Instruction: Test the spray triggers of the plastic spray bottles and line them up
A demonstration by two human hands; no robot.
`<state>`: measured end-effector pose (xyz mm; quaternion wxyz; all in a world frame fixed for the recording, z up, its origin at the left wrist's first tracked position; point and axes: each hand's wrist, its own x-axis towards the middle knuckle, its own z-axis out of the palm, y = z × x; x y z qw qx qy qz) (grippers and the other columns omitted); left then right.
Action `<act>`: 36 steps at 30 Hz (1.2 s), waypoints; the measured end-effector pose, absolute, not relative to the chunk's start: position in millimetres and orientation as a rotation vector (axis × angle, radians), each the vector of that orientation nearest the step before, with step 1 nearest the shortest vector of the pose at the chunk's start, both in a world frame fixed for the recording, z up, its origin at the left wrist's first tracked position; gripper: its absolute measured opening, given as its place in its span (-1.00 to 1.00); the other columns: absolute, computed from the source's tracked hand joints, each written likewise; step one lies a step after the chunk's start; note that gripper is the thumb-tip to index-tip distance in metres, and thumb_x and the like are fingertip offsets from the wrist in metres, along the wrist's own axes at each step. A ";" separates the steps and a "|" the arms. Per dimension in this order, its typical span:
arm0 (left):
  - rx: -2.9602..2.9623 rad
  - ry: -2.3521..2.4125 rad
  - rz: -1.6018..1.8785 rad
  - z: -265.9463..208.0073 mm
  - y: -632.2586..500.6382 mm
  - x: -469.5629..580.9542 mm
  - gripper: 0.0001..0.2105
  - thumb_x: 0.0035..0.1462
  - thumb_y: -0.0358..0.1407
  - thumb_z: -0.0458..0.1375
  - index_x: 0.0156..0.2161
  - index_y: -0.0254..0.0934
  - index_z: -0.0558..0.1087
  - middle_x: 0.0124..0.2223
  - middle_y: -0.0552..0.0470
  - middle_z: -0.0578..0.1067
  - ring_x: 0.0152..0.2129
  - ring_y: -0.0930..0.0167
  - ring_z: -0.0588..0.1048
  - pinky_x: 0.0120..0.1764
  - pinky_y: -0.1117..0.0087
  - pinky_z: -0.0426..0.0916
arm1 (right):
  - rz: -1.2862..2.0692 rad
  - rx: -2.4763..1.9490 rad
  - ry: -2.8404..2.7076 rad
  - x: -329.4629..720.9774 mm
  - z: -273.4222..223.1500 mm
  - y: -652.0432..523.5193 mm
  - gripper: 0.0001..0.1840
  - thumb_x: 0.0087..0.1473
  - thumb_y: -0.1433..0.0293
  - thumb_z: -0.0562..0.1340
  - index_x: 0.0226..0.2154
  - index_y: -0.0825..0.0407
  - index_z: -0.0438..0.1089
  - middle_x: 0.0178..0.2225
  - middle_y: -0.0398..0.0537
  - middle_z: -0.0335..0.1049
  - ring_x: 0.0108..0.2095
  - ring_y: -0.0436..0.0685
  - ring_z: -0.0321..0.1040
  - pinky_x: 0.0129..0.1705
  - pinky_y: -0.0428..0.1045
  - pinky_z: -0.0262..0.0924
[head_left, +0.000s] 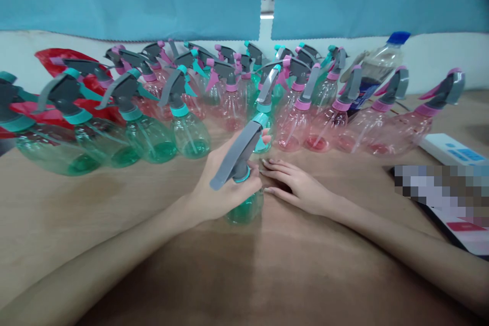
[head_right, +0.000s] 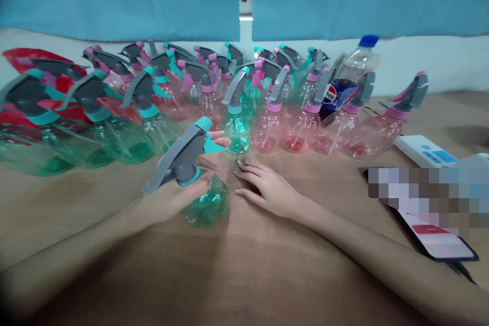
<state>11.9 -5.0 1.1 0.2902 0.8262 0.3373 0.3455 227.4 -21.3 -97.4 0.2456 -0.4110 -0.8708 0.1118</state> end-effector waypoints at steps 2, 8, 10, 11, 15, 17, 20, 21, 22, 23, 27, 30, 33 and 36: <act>2.217 0.887 0.922 0.4 -3.2 11.6 -0.41 -0.03 -0.49 0.07 0.17 -0.21 0.23 0.10 -0.05 0.46 -0.38 0.44 0.53 -0.29 0.42 0.49 | 0.311 -1.124 -2.375 227.3 -97.5 -21.5 -0.53 0.27 0.19 0.09 0.15 0.03 0.27 0.15 0.13 0.31 0.22 0.26 0.15 0.20 0.26 0.14; 2.245 0.892 0.929 -0.5 -0.4 11.8 -0.44 -0.04 -0.48 0.08 0.14 -0.24 0.27 0.09 -0.05 0.46 -0.24 0.40 0.55 -0.15 0.40 0.48 | 0.304 -1.124 -2.382 227.4 -97.6 -21.3 -0.52 0.27 0.18 0.09 0.14 0.07 0.29 0.15 0.15 0.31 0.23 0.26 0.14 0.21 0.24 0.12; 2.241 0.897 0.930 0.3 -1.1 12.4 -0.46 -0.04 -0.47 0.08 0.13 -0.24 0.28 0.08 -0.04 0.47 -0.17 0.38 0.54 -0.11 0.40 0.47 | 0.301 -1.129 -2.388 227.4 -97.3 -21.3 -0.51 0.27 0.17 0.08 0.14 0.09 0.29 0.15 0.16 0.31 0.23 0.26 0.14 0.22 0.24 0.12; 2.231 0.894 0.932 0.7 -1.5 12.6 -0.46 -0.04 -0.47 0.08 0.13 -0.24 0.28 0.08 -0.04 0.47 -0.16 0.38 0.54 -0.11 0.41 0.47 | 0.300 -1.132 -2.388 227.4 -97.2 -21.3 -0.51 0.27 0.17 0.08 0.14 0.10 0.29 0.15 0.16 0.31 0.23 0.26 0.13 0.22 0.23 0.12; 2.191 0.839 0.970 1.0 -2.5 12.7 -0.43 -0.06 -0.50 0.10 0.13 -0.23 0.28 0.07 -0.03 0.48 -0.13 0.35 0.53 -0.07 0.38 0.47 | 0.302 -1.131 -2.380 227.1 -96.4 -21.5 -0.52 0.27 0.18 0.08 0.13 0.07 0.30 0.15 0.16 0.31 0.23 0.27 0.14 0.21 0.24 0.13; 2.185 0.816 0.979 0.2 -2.6 12.4 -0.42 -0.06 -0.52 0.10 0.13 -0.21 0.28 0.08 -0.02 0.47 -0.14 0.36 0.53 -0.05 0.36 0.46 | 0.306 -1.126 -2.379 227.1 -96.2 -21.4 -0.53 0.27 0.18 0.08 0.14 0.06 0.29 0.15 0.14 0.31 0.22 0.27 0.14 0.21 0.25 0.13; 2.166 0.839 0.957 -0.2 -3.3 12.6 -0.43 -0.05 -0.51 0.09 0.13 -0.18 0.27 0.08 0.00 0.47 -0.23 0.40 0.54 -0.13 0.39 0.48 | 0.309 -1.126 -2.389 227.2 -96.5 -21.2 -0.51 0.27 0.18 0.08 0.14 0.08 0.28 0.15 0.16 0.31 0.22 0.26 0.14 0.22 0.24 0.12; 2.162 0.852 0.952 0.3 -3.8 12.8 -0.44 -0.05 -0.51 0.09 0.12 -0.18 0.27 0.07 0.00 0.47 -0.27 0.42 0.54 -0.17 0.41 0.49 | 0.310 -1.127 -2.392 227.2 -96.7 -21.1 -0.51 0.27 0.18 0.07 0.14 0.09 0.29 0.15 0.16 0.31 0.22 0.26 0.14 0.22 0.24 0.11; 2.161 0.864 0.949 1.3 -4.4 13.1 -0.45 -0.06 -0.51 0.08 0.11 -0.18 0.28 0.05 0.00 0.48 -0.32 0.43 0.54 -0.22 0.42 0.49 | 0.310 -1.128 -2.392 227.3 -97.0 -21.1 -0.51 0.27 0.18 0.07 0.14 0.10 0.29 0.15 0.16 0.31 0.23 0.26 0.14 0.22 0.24 0.11; 2.165 0.879 0.944 2.6 -5.1 13.4 -0.46 -0.06 -0.51 0.08 0.10 -0.18 0.29 0.01 0.01 0.50 -0.37 0.44 0.53 -0.27 0.42 0.49 | 0.308 -1.129 -2.390 227.4 -97.2 -21.1 -0.51 0.27 0.17 0.07 0.13 0.09 0.29 0.15 0.16 0.31 0.23 0.26 0.14 0.22 0.24 0.12; 2.216 0.944 0.923 8.2 -7.3 13.4 -0.51 -0.09 -0.49 0.07 0.02 -0.19 0.34 -0.26 0.10 0.54 -0.56 0.46 0.46 -0.41 0.40 0.44 | 0.297 -1.134 -2.385 227.5 -97.2 -21.6 -0.52 0.27 0.17 0.08 0.12 0.09 0.30 0.16 0.16 0.29 0.22 0.27 0.14 0.21 0.25 0.13; 2.243 0.964 0.934 9.7 -7.4 12.2 -0.60 -0.10 -0.47 0.09 -0.08 -0.18 0.37 -0.33 0.11 0.52 -0.57 0.44 0.44 -0.42 0.37 0.43 | 0.307 -1.140 -2.383 227.3 -96.0 -22.1 -0.51 0.27 0.17 0.08 0.12 0.09 0.30 0.17 0.16 0.29 0.23 0.27 0.14 0.21 0.25 0.13; 2.240 0.964 0.942 9.4 -6.7 11.3 -0.68 -0.11 -0.46 0.09 -0.17 -0.18 0.36 -0.34 0.10 0.51 -0.52 0.40 0.48 -0.37 0.35 0.46 | 0.320 -1.130 -2.368 226.9 -95.0 -22.3 -0.53 0.26 0.17 0.09 0.13 0.04 0.30 0.16 0.13 0.31 0.23 0.28 0.14 0.21 0.27 0.13; 2.222 0.926 0.961 10.5 -6.7 11.6 -0.70 -0.12 -0.47 0.07 -0.20 -0.17 0.33 -0.27 0.10 0.53 -0.46 0.39 0.50 -0.29 0.33 0.50 | 0.328 -1.117 -2.355 226.7 -94.9 -22.2 -0.55 0.26 0.18 0.10 0.13 -0.01 0.30 0.14 0.11 0.33 0.22 0.28 0.15 0.20 0.29 0.14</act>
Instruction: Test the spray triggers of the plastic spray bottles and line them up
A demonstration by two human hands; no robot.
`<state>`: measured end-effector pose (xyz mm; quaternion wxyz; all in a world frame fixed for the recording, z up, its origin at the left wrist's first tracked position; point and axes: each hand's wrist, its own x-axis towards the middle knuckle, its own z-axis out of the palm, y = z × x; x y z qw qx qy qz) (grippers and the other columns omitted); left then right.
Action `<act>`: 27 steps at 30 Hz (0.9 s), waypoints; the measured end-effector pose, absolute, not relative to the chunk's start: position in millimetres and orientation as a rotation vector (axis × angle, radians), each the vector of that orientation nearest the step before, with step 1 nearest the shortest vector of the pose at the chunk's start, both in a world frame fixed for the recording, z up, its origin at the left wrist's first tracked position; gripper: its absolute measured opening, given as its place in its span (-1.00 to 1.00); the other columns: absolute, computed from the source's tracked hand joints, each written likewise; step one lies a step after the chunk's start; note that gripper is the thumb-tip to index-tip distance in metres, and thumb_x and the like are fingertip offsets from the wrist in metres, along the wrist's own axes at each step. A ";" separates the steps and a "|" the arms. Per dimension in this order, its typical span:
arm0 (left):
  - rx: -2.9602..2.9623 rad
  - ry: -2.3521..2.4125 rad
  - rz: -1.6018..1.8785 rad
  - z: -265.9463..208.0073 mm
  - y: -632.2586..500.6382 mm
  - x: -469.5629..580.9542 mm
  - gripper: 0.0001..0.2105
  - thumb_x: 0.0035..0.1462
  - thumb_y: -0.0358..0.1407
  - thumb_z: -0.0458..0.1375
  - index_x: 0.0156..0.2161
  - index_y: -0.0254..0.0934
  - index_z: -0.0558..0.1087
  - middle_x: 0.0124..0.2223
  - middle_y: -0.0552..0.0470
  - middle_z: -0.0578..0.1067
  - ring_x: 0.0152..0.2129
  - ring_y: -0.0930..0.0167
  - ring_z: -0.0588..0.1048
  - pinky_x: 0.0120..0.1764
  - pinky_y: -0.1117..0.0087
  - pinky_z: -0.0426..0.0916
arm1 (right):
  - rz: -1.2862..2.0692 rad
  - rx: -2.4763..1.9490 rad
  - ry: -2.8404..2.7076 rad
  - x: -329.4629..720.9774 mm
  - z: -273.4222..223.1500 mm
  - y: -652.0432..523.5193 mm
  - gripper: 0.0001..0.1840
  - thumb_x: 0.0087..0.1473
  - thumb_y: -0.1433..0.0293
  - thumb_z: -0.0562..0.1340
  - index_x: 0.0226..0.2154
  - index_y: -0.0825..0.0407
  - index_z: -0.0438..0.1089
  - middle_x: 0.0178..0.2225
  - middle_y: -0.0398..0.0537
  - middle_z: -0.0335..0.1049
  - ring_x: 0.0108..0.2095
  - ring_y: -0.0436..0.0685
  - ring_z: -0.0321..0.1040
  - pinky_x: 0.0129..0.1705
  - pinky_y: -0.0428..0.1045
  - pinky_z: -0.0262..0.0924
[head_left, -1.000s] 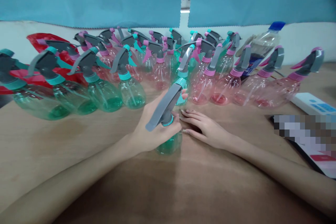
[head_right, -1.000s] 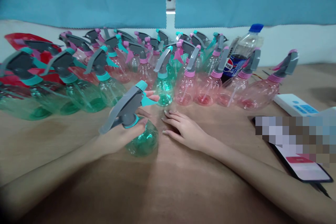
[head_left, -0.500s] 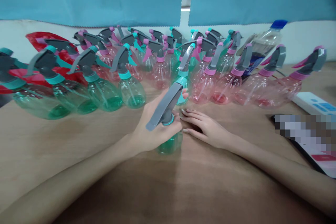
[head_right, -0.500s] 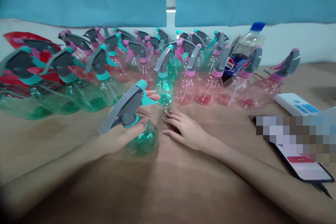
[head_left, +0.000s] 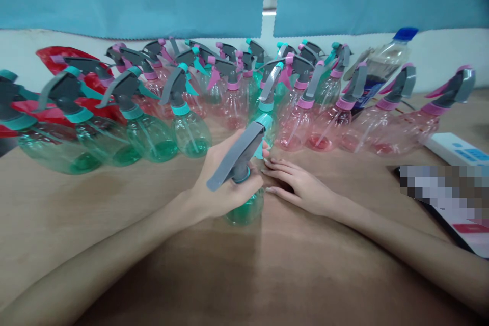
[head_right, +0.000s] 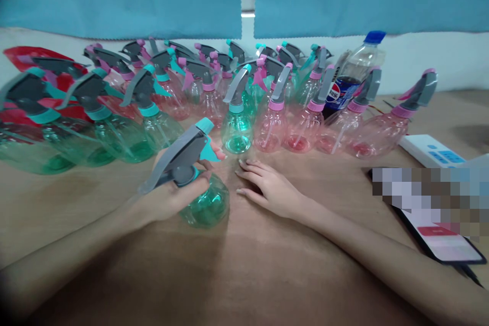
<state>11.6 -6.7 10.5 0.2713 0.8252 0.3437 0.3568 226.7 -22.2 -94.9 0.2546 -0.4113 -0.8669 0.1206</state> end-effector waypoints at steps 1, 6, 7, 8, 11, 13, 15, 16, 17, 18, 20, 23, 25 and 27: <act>2.220 0.916 0.966 11.3 -6.9 11.9 -0.70 -0.12 -0.47 0.07 -0.21 -0.17 0.32 -0.25 0.10 0.53 -0.42 0.39 0.51 -0.26 0.34 0.50 | 0.327 -1.117 -2.354 226.8 -95.0 -22.1 -0.55 0.26 0.18 0.10 0.13 -0.01 0.30 0.14 0.11 0.33 0.22 0.28 0.15 0.20 0.29 0.14; 2.237 0.899 0.959 14.0 -8.2 11.5 -0.75 -0.12 -0.50 0.05 -0.27 -0.20 0.30 -0.25 0.09 0.50 -0.38 0.40 0.51 -0.22 0.36 0.49 | 0.318 -1.118 -2.370 227.2 -96.4 -21.2 -0.54 0.26 0.18 0.10 0.13 0.01 0.29 0.13 0.12 0.33 0.21 0.28 0.17 0.20 0.28 0.14; 2.244 0.897 0.957 14.0 -8.0 11.0 -0.74 -0.12 -0.51 0.05 -0.27 -0.20 0.31 -0.25 0.09 0.50 -0.39 0.41 0.50 -0.24 0.37 0.49 | 0.318 -1.115 -2.371 227.2 -96.7 -21.1 -0.54 0.26 0.18 0.10 0.13 0.01 0.29 0.13 0.12 0.34 0.21 0.28 0.17 0.19 0.28 0.15; 2.249 0.895 0.953 13.8 -7.7 10.6 -0.73 -0.12 -0.52 0.05 -0.26 -0.20 0.32 -0.25 0.09 0.50 -0.41 0.42 0.50 -0.25 0.38 0.49 | 0.317 -1.112 -2.373 227.3 -97.0 -21.0 -0.54 0.26 0.18 0.10 0.13 0.01 0.29 0.13 0.12 0.34 0.21 0.27 0.16 0.19 0.28 0.14; 2.250 0.890 0.924 13.3 -6.1 9.8 -0.66 -0.12 -0.52 0.05 -0.18 -0.19 0.35 -0.25 0.11 0.50 -0.48 0.46 0.47 -0.32 0.42 0.48 | 0.311 -1.112 -2.375 227.4 -97.6 -20.8 -0.53 0.26 0.17 0.10 0.13 0.04 0.29 0.14 0.13 0.32 0.22 0.27 0.15 0.21 0.26 0.13; 2.242 0.878 0.887 13.1 -5.2 9.8 -0.60 -0.10 -0.51 0.06 -0.09 -0.19 0.36 -0.19 0.08 0.52 -0.50 0.47 0.46 -0.35 0.43 0.47 | 0.310 -1.116 -2.375 227.4 -97.7 -20.7 -0.52 0.26 0.16 0.10 0.13 0.05 0.29 0.14 0.13 0.32 0.22 0.26 0.14 0.21 0.26 0.13; 2.238 0.865 0.875 12.6 -4.6 10.0 -0.55 -0.09 -0.50 0.07 -0.02 -0.19 0.35 -0.08 0.05 0.51 -0.47 0.48 0.47 -0.32 0.43 0.48 | 0.317 -1.117 -2.369 227.4 -97.5 -20.8 -0.52 0.26 0.16 0.10 0.14 0.02 0.29 0.14 0.12 0.33 0.22 0.27 0.15 0.20 0.27 0.14; 2.237 0.865 0.877 12.0 -4.5 10.1 -0.53 -0.08 -0.49 0.08 0.01 -0.19 0.35 -0.02 0.03 0.50 -0.46 0.48 0.48 -0.30 0.43 0.49 | 0.321 -1.116 -2.367 227.3 -97.3 -20.8 -0.53 0.25 0.16 0.10 0.14 0.01 0.29 0.13 0.12 0.33 0.22 0.27 0.15 0.20 0.28 0.14; 2.236 0.870 0.885 11.2 -4.4 10.2 -0.51 -0.08 -0.49 0.08 0.04 -0.18 0.34 0.01 0.02 0.49 -0.46 0.48 0.48 -0.29 0.42 0.49 | 0.324 -1.114 -2.367 227.3 -97.0 -20.9 -0.53 0.25 0.16 0.10 0.14 0.01 0.29 0.13 0.12 0.33 0.22 0.27 0.15 0.20 0.28 0.14; 2.236 0.875 0.893 10.1 -4.3 10.3 -0.48 -0.08 -0.49 0.08 0.06 -0.18 0.33 0.04 0.02 0.49 -0.47 0.48 0.48 -0.28 0.42 0.49 | 0.325 -1.113 -2.368 227.2 -96.7 -21.0 -0.52 0.25 0.16 0.10 0.14 0.02 0.29 0.13 0.13 0.34 0.22 0.27 0.15 0.20 0.28 0.14; 2.233 0.884 0.902 7.5 -4.1 10.3 -0.45 -0.07 -0.50 0.09 0.10 -0.19 0.30 0.06 -0.01 0.48 -0.45 0.48 0.49 -0.28 0.42 0.50 | 0.320 -1.114 -2.369 227.0 -96.3 -21.2 -0.52 0.26 0.16 0.10 0.13 0.04 0.30 0.13 0.14 0.34 0.22 0.28 0.16 0.20 0.27 0.14; 2.231 0.900 0.899 4.0 -4.0 10.2 -0.42 -0.05 -0.49 0.09 0.15 -0.19 0.27 0.09 -0.02 0.47 -0.43 0.47 0.51 -0.29 0.43 0.51 | 0.321 -1.114 -2.357 226.9 -96.2 -21.4 -0.53 0.26 0.17 0.10 0.13 0.01 0.30 0.13 0.13 0.33 0.22 0.28 0.16 0.19 0.28 0.15; 2.219 0.915 0.905 3.1 -4.4 10.4 -0.41 -0.04 -0.49 0.09 0.16 -0.18 0.26 0.10 -0.01 0.46 -0.44 0.48 0.51 -0.29 0.43 0.52 | 0.329 -1.111 -2.349 227.0 -96.4 -21.4 -0.53 0.25 0.17 0.10 0.13 0.00 0.30 0.13 0.13 0.33 0.21 0.29 0.16 0.18 0.29 0.15; 2.203 0.911 0.925 3.5 -5.2 10.9 -0.42 -0.05 -0.50 0.08 0.15 -0.19 0.28 0.11 -0.01 0.45 -0.40 0.48 0.52 -0.22 0.42 0.52 | 0.334 -1.109 -2.350 227.1 -96.6 -21.3 -0.53 0.25 0.17 0.10 0.14 0.00 0.30 0.14 0.13 0.33 0.21 0.29 0.16 0.19 0.29 0.15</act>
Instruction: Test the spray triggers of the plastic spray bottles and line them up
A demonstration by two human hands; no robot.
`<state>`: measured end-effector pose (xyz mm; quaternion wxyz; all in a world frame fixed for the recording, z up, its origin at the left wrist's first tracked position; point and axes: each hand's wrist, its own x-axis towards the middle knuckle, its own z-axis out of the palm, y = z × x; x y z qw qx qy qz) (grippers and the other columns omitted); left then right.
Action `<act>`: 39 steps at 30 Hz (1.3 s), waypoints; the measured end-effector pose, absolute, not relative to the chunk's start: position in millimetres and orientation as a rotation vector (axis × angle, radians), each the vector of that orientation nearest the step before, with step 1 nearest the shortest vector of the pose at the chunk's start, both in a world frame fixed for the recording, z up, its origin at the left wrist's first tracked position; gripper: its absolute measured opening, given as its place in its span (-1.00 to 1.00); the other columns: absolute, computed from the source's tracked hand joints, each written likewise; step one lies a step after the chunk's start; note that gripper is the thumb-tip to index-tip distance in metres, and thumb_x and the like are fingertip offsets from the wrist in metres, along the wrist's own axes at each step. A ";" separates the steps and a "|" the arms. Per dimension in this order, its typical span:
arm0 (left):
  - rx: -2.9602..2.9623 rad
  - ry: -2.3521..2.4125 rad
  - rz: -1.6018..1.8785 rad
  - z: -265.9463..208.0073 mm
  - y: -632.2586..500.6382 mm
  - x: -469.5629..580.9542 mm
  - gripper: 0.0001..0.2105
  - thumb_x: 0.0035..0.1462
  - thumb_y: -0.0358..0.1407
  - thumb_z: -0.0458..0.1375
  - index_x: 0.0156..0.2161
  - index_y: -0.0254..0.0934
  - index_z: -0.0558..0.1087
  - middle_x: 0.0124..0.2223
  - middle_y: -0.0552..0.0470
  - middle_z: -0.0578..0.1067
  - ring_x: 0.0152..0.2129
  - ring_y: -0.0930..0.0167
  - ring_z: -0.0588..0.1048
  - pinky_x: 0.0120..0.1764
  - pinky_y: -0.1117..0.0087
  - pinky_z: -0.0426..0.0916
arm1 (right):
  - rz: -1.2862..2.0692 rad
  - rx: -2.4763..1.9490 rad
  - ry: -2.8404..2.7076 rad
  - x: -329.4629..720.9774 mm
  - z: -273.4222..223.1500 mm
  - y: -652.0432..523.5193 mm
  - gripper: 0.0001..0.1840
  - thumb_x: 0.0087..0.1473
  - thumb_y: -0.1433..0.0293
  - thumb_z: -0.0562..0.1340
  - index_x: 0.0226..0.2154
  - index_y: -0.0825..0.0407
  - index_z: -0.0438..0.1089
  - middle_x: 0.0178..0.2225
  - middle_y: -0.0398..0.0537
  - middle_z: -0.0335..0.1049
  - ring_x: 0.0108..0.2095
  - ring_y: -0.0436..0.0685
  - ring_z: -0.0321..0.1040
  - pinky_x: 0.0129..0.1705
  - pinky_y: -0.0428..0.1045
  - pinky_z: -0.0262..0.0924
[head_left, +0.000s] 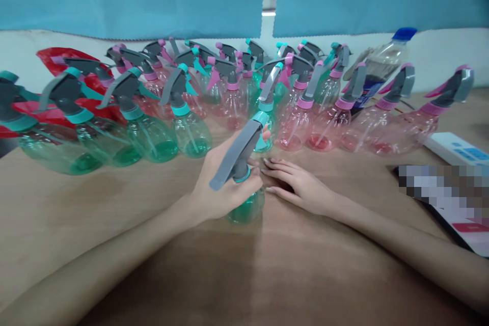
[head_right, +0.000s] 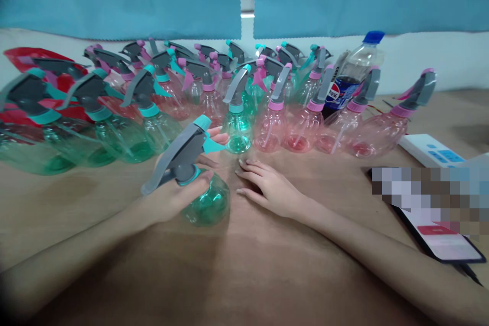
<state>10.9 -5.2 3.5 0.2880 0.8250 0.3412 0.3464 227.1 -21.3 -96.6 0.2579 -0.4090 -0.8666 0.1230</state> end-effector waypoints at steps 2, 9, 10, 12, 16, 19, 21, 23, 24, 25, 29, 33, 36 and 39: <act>2.188 0.896 0.949 4.6 -6.0 11.3 -0.43 -0.06 -0.52 0.09 0.13 -0.21 0.29 0.13 -0.02 0.44 -0.25 0.42 0.54 -0.14 0.41 0.51 | 0.331 -1.114 -2.356 227.1 -96.4 -21.3 -0.53 0.26 0.17 0.10 0.14 0.00 0.29 0.14 0.13 0.32 0.22 0.28 0.16 0.19 0.29 0.14; 2.201 0.865 0.987 3.4 -3.9 11.7 -0.46 -0.04 -0.52 0.11 0.11 -0.21 0.30 0.15 -0.03 0.41 -0.04 0.35 0.48 -0.08 0.40 0.50 | 0.323 -1.128 -2.362 226.9 -95.2 -22.3 -0.53 0.26 0.17 0.10 0.13 0.02 0.30 0.15 0.13 0.32 0.22 0.28 0.15 0.20 0.27 0.14; 2.204 0.872 0.974 3.1 -3.5 11.7 -0.45 -0.04 -0.51 0.11 0.11 -0.19 0.29 0.16 -0.02 0.40 -0.06 0.35 0.49 -0.09 0.40 0.50 | 0.322 -1.127 -2.355 226.9 -95.3 -22.4 -0.54 0.26 0.18 0.10 0.13 0.01 0.30 0.14 0.13 0.32 0.22 0.28 0.15 0.19 0.28 0.15; 2.203 0.884 0.949 3.3 -3.3 11.8 -0.44 -0.03 -0.50 0.11 0.13 -0.18 0.27 0.15 -0.03 0.41 -0.11 0.36 0.51 -0.12 0.39 0.51 | 0.325 -1.125 -2.345 226.9 -95.7 -22.3 -0.54 0.25 0.18 0.11 0.13 0.00 0.31 0.14 0.13 0.32 0.22 0.29 0.16 0.19 0.28 0.15; 2.231 0.858 0.922 6.5 -4.7 11.8 -0.43 -0.02 -0.48 0.11 0.15 -0.18 0.26 0.11 -0.03 0.45 -0.18 0.37 0.54 -0.13 0.36 0.50 | 0.323 -1.110 -2.351 226.9 -97.0 -21.4 -0.54 0.25 0.18 0.11 0.13 0.01 0.30 0.13 0.13 0.33 0.21 0.29 0.17 0.19 0.29 0.16; 2.253 0.815 0.938 8.3 -4.9 11.4 -0.46 -0.03 -0.49 0.11 0.12 -0.20 0.30 0.09 -0.02 0.46 -0.14 0.35 0.52 -0.07 0.35 0.46 | 0.302 -1.116 -2.367 227.1 -97.5 -21.1 -0.55 0.26 0.19 0.10 0.13 0.02 0.30 0.14 0.13 0.33 0.21 0.27 0.16 0.19 0.27 0.15; 2.252 0.785 0.942 8.2 -4.2 11.0 -0.48 -0.03 -0.50 0.10 0.10 -0.21 0.32 0.10 -0.03 0.45 -0.19 0.39 0.53 -0.11 0.38 0.47 | 0.294 -1.124 -2.374 227.2 -97.5 -21.2 -0.54 0.26 0.18 0.09 0.12 0.04 0.30 0.14 0.14 0.32 0.22 0.26 0.16 0.19 0.26 0.15; 2.244 0.765 0.937 7.3 -3.1 10.6 -0.49 -0.03 -0.51 0.10 0.09 -0.22 0.33 0.10 -0.04 0.45 -0.30 0.44 0.53 -0.18 0.42 0.48 | 0.296 -1.127 -2.375 227.2 -97.4 -21.3 -0.54 0.26 0.18 0.10 0.12 0.05 0.31 0.14 0.14 0.32 0.22 0.26 0.16 0.20 0.26 0.15; 2.240 0.765 0.935 6.7 -2.7 10.5 -0.49 -0.03 -0.51 0.10 0.08 -0.23 0.34 0.10 -0.04 0.45 -0.33 0.45 0.53 -0.20 0.42 0.48 | 0.300 -1.127 -2.374 227.2 -97.4 -21.4 -0.54 0.26 0.18 0.10 0.12 0.04 0.31 0.14 0.14 0.32 0.22 0.26 0.16 0.20 0.26 0.14; 2.236 0.771 0.931 6.1 -2.5 10.5 -0.50 -0.03 -0.51 0.10 0.08 -0.22 0.34 0.10 -0.04 0.44 -0.34 0.46 0.52 -0.20 0.42 0.48 | 0.304 -1.126 -2.371 227.1 -97.4 -21.4 -0.54 0.26 0.18 0.10 0.12 0.03 0.30 0.14 0.14 0.32 0.21 0.26 0.16 0.20 0.27 0.14; 2.225 0.811 0.897 5.7 -3.4 10.7 -0.48 -0.02 -0.48 0.10 0.10 -0.20 0.31 0.11 -0.03 0.44 -0.30 0.44 0.52 -0.18 0.41 0.48 | 0.310 -1.121 -2.371 227.5 -98.0 -21.1 -0.54 0.26 0.17 0.09 0.13 0.03 0.29 0.14 0.13 0.32 0.22 0.26 0.15 0.20 0.27 0.14; 2.231 0.806 0.899 6.4 -4.0 10.3 -0.49 -0.02 -0.48 0.11 0.10 -0.21 0.32 0.11 -0.04 0.44 -0.23 0.41 0.52 -0.12 0.39 0.47 | 0.306 -1.125 -2.382 228.0 -98.3 -20.9 -0.53 0.27 0.17 0.09 0.12 0.06 0.30 0.14 0.14 0.32 0.23 0.26 0.14 0.21 0.25 0.12; 2.247 0.792 0.908 4.9 -2.9 9.7 -0.49 -0.01 -0.48 0.11 0.10 -0.22 0.31 0.09 -0.04 0.45 -0.31 0.44 0.52 -0.14 0.40 0.47 | 0.304 -1.127 -2.384 227.9 -97.5 -21.0 -0.54 0.27 0.18 0.09 0.12 0.07 0.30 0.15 0.15 0.31 0.22 0.26 0.15 0.20 0.26 0.14; 2.259 0.782 0.916 2.7 -1.7 9.3 -0.49 0.00 -0.47 0.11 0.11 -0.23 0.31 0.08 -0.04 0.46 -0.43 0.49 0.48 -0.23 0.42 0.48 | 0.299 -1.124 -2.382 227.4 -96.8 -21.3 -0.54 0.27 0.18 0.09 0.12 0.05 0.30 0.15 0.14 0.31 0.22 0.27 0.16 0.19 0.27 0.15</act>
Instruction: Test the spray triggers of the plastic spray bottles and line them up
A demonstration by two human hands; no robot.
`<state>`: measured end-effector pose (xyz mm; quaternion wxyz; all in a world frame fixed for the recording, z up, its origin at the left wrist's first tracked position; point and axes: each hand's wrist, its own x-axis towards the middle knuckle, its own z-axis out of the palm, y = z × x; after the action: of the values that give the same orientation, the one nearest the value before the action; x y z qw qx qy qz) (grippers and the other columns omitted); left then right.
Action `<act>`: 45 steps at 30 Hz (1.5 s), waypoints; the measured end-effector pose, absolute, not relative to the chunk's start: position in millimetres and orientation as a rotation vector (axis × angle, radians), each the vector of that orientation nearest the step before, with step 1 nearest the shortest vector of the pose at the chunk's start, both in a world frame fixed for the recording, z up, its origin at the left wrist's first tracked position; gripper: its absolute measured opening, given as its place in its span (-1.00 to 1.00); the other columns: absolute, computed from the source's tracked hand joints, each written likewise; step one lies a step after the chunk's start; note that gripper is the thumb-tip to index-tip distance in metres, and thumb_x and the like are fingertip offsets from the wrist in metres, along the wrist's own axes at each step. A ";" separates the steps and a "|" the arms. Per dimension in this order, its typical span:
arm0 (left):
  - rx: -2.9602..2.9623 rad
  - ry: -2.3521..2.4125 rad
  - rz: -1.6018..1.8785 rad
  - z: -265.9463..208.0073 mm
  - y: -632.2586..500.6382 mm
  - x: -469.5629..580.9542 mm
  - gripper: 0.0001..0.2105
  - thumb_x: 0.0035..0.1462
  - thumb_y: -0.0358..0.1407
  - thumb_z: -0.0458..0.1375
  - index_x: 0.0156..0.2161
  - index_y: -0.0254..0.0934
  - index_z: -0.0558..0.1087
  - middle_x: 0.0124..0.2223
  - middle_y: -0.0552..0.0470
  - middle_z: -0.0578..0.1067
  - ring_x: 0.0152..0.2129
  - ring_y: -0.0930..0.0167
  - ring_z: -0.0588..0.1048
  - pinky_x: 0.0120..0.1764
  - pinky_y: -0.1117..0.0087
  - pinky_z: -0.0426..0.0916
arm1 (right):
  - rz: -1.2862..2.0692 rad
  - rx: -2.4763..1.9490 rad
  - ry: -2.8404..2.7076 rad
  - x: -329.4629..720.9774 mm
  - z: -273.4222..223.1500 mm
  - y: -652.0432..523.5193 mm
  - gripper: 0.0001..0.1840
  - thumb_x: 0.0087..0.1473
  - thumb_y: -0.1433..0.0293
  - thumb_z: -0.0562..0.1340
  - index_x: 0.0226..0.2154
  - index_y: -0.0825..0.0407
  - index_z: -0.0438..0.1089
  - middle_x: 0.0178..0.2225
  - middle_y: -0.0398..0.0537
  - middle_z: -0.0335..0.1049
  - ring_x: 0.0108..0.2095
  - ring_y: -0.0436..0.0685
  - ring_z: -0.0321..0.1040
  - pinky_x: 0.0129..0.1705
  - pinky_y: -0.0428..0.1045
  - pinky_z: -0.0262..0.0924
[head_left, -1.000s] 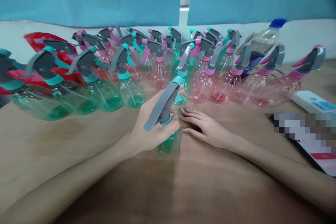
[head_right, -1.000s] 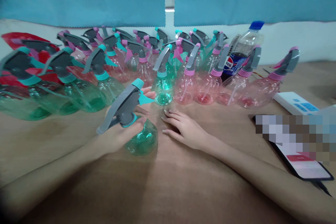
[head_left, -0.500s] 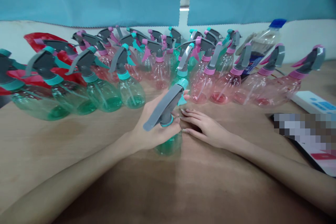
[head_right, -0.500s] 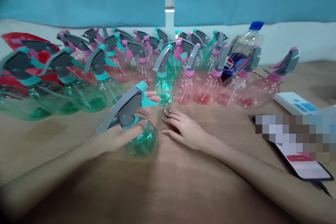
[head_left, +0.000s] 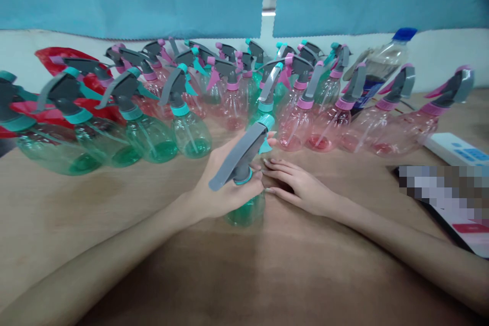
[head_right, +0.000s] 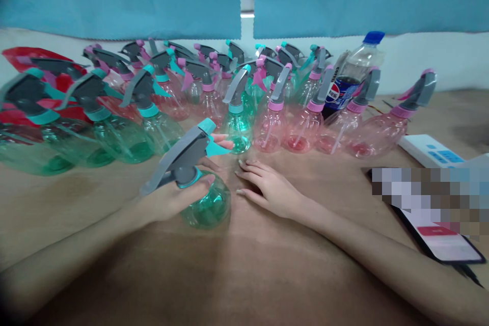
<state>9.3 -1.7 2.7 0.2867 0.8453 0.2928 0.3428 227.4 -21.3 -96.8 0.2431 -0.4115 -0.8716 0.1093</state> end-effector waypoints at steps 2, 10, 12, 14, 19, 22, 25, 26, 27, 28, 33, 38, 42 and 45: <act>2.261 0.781 0.920 2.0 -1.4 9.3 -0.50 0.01 -0.46 0.10 0.11 -0.24 0.30 0.07 -0.04 0.46 -0.48 0.51 0.46 -0.28 0.43 0.48 | 0.296 -1.124 -2.382 227.1 -96.4 -21.5 -0.54 0.27 0.18 0.09 0.12 0.06 0.30 0.15 0.15 0.31 0.22 0.27 0.16 0.19 0.27 0.15; 2.239 0.734 0.956 2.2 -0.8 10.8 -0.52 -0.01 -0.49 0.11 0.08 -0.25 0.33 0.06 -0.05 0.47 -0.37 0.46 0.50 -0.20 0.40 0.47 | 0.304 -1.121 -2.375 227.0 -96.3 -21.6 -0.55 0.27 0.19 0.09 0.12 0.04 0.30 0.14 0.15 0.32 0.22 0.27 0.15 0.19 0.27 0.15; 2.231 0.729 0.951 2.2 -0.7 11.0 -0.51 -0.02 -0.50 0.10 0.08 -0.25 0.33 0.06 -0.05 0.47 -0.32 0.44 0.52 -0.18 0.40 0.47 | 0.302 -1.115 -2.374 227.1 -96.9 -21.5 -0.54 0.26 0.18 0.09 0.13 0.04 0.30 0.14 0.14 0.32 0.22 0.27 0.16 0.19 0.27 0.15; 2.229 0.736 0.950 2.9 -1.2 10.9 -0.51 -0.03 -0.51 0.10 0.07 -0.25 0.33 0.06 -0.05 0.47 -0.31 0.43 0.52 -0.17 0.40 0.47 | 0.301 -1.119 -2.378 227.3 -97.6 -21.3 -0.54 0.26 0.18 0.10 0.12 0.06 0.30 0.14 0.15 0.32 0.21 0.26 0.16 0.20 0.26 0.15; 2.238 0.743 0.966 5.1 -2.8 10.9 -0.53 -0.05 -0.50 0.09 0.05 -0.25 0.35 0.05 -0.04 0.47 -0.26 0.42 0.52 -0.13 0.38 0.47 | 0.297 -1.119 -2.382 227.7 -98.4 -20.8 -0.53 0.27 0.17 0.09 0.11 0.09 0.30 0.14 0.17 0.31 0.22 0.26 0.15 0.20 0.25 0.14; 2.238 0.764 0.944 4.5 -2.3 11.0 -0.52 -0.04 -0.48 0.09 0.06 -0.24 0.34 0.06 -0.04 0.47 -0.29 0.42 0.52 -0.15 0.38 0.48 | 0.293 -1.124 -2.384 227.5 -98.1 -20.8 -0.53 0.27 0.18 0.09 0.12 0.09 0.30 0.15 0.17 0.31 0.22 0.26 0.15 0.20 0.24 0.14; 2.244 0.765 0.945 3.4 -1.4 11.0 -0.52 -0.03 -0.47 0.09 0.06 -0.23 0.33 0.06 -0.04 0.47 -0.37 0.46 0.51 -0.19 0.39 0.48 | 0.294 -1.125 -2.386 227.3 -97.8 -21.2 -0.53 0.27 0.18 0.09 0.11 0.11 0.30 0.15 0.17 0.31 0.22 0.25 0.15 0.21 0.24 0.14; 2.247 0.759 0.948 3.3 -1.2 11.0 -0.53 -0.02 -0.47 0.09 0.06 -0.23 0.33 0.06 -0.03 0.47 -0.39 0.47 0.50 -0.21 0.40 0.48 | 0.295 -1.124 -2.386 227.2 -97.7 -21.4 -0.53 0.27 0.18 0.09 0.11 0.10 0.30 0.15 0.17 0.31 0.22 0.25 0.15 0.20 0.24 0.14; 2.248 0.754 0.949 3.5 -1.1 10.9 -0.54 -0.02 -0.47 0.09 0.05 -0.22 0.33 0.05 -0.02 0.47 -0.42 0.48 0.49 -0.23 0.40 0.48 | 0.294 -1.125 -2.385 227.3 -97.7 -21.5 -0.53 0.27 0.18 0.09 0.11 0.09 0.30 0.15 0.16 0.31 0.22 0.25 0.16 0.20 0.24 0.14; 2.251 0.750 0.949 3.8 -1.2 10.8 -0.54 -0.02 -0.47 0.09 0.05 -0.22 0.34 0.05 -0.02 0.47 -0.44 0.48 0.48 -0.25 0.40 0.47 | 0.293 -1.125 -2.384 227.3 -97.7 -21.5 -0.53 0.27 0.18 0.09 0.11 0.09 0.30 0.15 0.16 0.31 0.22 0.26 0.16 0.20 0.25 0.14; 2.264 0.807 0.936 10.2 -5.0 10.5 -0.55 -0.06 -0.48 0.07 0.00 -0.17 0.37 -0.06 0.06 0.51 -0.53 0.50 0.43 -0.34 0.43 0.44 | 0.293 -1.133 -2.386 227.5 -97.3 -21.5 -0.53 0.26 0.18 0.09 0.12 0.08 0.30 0.16 0.16 0.30 0.23 0.27 0.14 0.21 0.25 0.13; 2.290 0.879 0.918 17.7 -9.2 11.0 -0.67 -0.09 -0.46 0.09 -0.15 -0.16 0.42 -0.24 0.08 0.51 -0.49 0.45 0.47 -0.33 0.40 0.45 | 0.314 -1.132 -2.381 227.4 -96.1 -21.0 -0.54 0.26 0.19 0.10 0.12 0.05 0.30 0.15 0.13 0.31 0.23 0.26 0.13 0.21 0.26 0.13; 2.303 0.903 0.924 19.0 -9.4 10.9 -0.76 -0.08 -0.43 0.09 -0.24 -0.17 0.39 -0.30 0.08 0.51 -0.41 0.39 0.52 -0.30 0.37 0.47 | 0.328 -1.132 -2.383 227.3 -95.9 -21.2 -0.54 0.26 0.18 0.09 0.13 0.02 0.29 0.15 0.11 0.31 0.23 0.25 0.13 0.21 0.25 0.12; 2.287 0.843 0.981 18.6 -9.9 10.2 -0.78 -0.11 -0.46 0.09 -0.29 -0.17 0.37 -0.26 0.07 0.50 -0.35 0.37 0.53 -0.23 0.36 0.48 | 0.329 -1.137 -2.381 227.0 -95.6 -21.7 -0.53 0.26 0.18 0.10 0.14 0.03 0.29 0.15 0.11 0.32 0.23 0.25 0.14 0.21 0.24 0.12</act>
<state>10.2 -9.9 18.6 0.2540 0.8419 0.3103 0.3612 227.0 -21.7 -95.6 0.2393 -0.4151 -0.8695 0.1201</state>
